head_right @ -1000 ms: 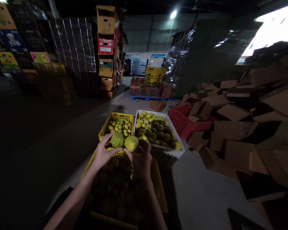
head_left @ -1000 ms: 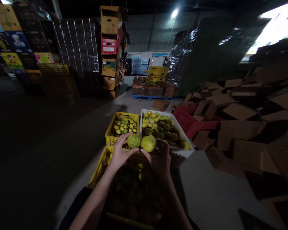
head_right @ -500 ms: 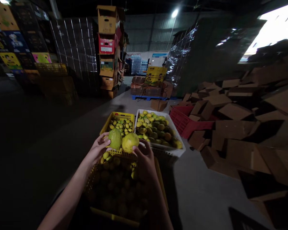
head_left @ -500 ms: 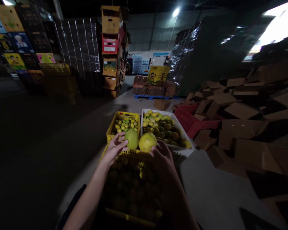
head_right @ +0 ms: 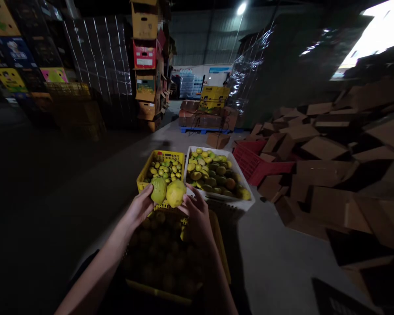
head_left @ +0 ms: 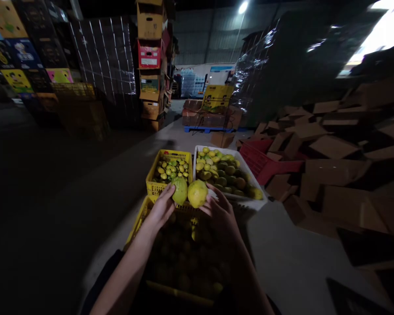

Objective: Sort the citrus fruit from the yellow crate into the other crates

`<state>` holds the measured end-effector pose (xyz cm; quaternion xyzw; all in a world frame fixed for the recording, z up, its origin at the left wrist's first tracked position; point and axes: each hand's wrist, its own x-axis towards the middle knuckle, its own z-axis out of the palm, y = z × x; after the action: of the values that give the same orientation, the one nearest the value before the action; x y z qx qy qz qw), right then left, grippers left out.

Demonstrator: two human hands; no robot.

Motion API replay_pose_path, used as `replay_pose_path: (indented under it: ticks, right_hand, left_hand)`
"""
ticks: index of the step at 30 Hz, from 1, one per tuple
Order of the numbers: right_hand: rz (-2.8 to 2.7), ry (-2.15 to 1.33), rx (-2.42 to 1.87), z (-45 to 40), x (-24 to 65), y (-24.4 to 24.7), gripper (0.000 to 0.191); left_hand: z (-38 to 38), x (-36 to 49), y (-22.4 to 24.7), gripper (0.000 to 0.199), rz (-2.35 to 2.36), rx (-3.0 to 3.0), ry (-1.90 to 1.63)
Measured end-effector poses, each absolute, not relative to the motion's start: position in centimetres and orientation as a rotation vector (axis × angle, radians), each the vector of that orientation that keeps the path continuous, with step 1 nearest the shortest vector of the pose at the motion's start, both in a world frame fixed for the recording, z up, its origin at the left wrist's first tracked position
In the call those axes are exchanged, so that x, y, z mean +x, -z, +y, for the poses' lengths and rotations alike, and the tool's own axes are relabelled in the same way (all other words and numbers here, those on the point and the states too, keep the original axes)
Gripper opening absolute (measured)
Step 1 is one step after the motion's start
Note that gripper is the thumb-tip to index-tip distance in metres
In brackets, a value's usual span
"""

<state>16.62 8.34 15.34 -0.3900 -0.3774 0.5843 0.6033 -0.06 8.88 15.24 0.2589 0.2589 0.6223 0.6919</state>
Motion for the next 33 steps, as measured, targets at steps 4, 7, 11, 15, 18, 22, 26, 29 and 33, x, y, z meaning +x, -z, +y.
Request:
replay_pose_path:
  ticks: [4,7,11,15,18,22,26,29,33]
  right_hand:
    - [-0.884,-1.401,-0.894,8.3,16.6,-15.3,0.060]
    - [-0.836,-1.439,-0.910,8.3,16.6,-15.3,0.053]
    - [-0.888,-1.446,-0.945,8.3,16.4,-15.3,0.044]
    - [-0.911,-1.464,-0.992,8.4,16.4,-14.9,0.041]
    - [-0.920,-1.485,-0.980,8.7,16.4,-14.4,0.040]
    - [-0.911,-1.464,-1.006,8.9,16.3,-14.1,0.034]
    - [-0.915,-1.468,-1.010,9.0,16.3,-14.1,0.032]
    - [-0.941,-1.485,-1.009,8.9,16.3,-14.1,0.036]
    - [-0.983,-1.488,-0.987,8.7,16.3,-14.1,0.042]
  left_hand:
    - [8.9,0.0,-15.3,0.045,0.675,0.623,-1.367]
    - [8.8,0.0,-15.2,0.043,0.742,0.640,-1.313]
    - [8.8,0.0,-15.0,0.040,0.835,0.635,-1.228]
    - [8.5,0.0,-15.1,0.047,0.979,0.700,-1.148]
    - [8.4,0.0,-15.4,0.061,1.090,0.782,-1.042]
    - [8.6,0.1,-15.5,0.076,1.165,0.800,-0.957]
    - [8.7,0.0,-15.3,0.076,1.164,0.767,-0.941]
    - [8.8,0.0,-15.1,0.073,1.140,0.722,-0.943]
    - [9.1,0.1,-14.7,0.062,1.045,0.720,-1.049]
